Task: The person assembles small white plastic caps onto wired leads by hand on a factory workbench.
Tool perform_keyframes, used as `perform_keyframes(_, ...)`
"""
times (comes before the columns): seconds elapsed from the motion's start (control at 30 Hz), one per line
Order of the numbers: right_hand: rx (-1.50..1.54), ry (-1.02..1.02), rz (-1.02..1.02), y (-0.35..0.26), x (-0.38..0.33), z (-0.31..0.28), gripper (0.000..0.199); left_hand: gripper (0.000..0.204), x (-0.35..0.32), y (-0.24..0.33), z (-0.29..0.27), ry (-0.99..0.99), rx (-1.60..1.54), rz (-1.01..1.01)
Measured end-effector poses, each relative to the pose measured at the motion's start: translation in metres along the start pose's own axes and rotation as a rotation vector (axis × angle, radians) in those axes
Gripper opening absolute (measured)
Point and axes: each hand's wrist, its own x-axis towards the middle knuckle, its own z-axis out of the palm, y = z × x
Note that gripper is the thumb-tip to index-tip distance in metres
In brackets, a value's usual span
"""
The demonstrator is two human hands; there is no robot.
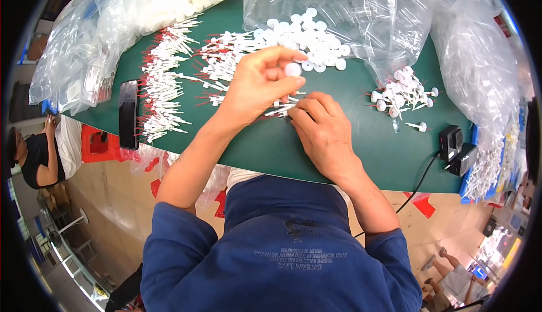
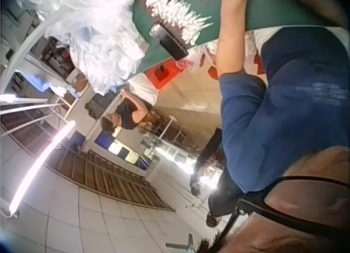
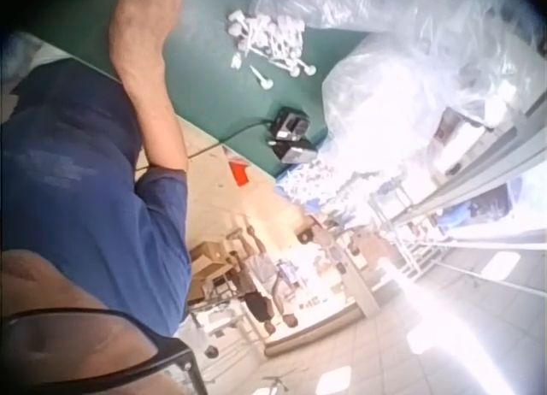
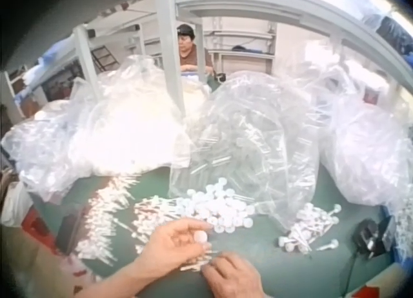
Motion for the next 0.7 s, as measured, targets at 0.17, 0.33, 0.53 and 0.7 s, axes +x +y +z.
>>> perform_keyframes(0.17,-0.037,-0.032,0.009,-0.001,-0.001,0.002,0.017,0.038,-0.037,-0.016,-0.019,0.118,-0.247,-0.081)
perform_keyframes(0.33,0.046,-0.033,0.105,0.000,-0.001,-0.001,0.021,0.034,-0.056,-0.018,-0.014,0.209,-0.358,-0.091)
perform_keyframes(0.53,0.200,0.101,0.263,0.002,-0.009,-0.018,0.018,0.031,-0.067,-0.026,-0.009,0.212,-0.269,-0.055)
perform_keyframes(0.7,0.199,0.170,0.166,-0.009,-0.007,-0.032,0.021,0.033,-0.066,-0.043,0.006,0.119,-0.157,0.010)
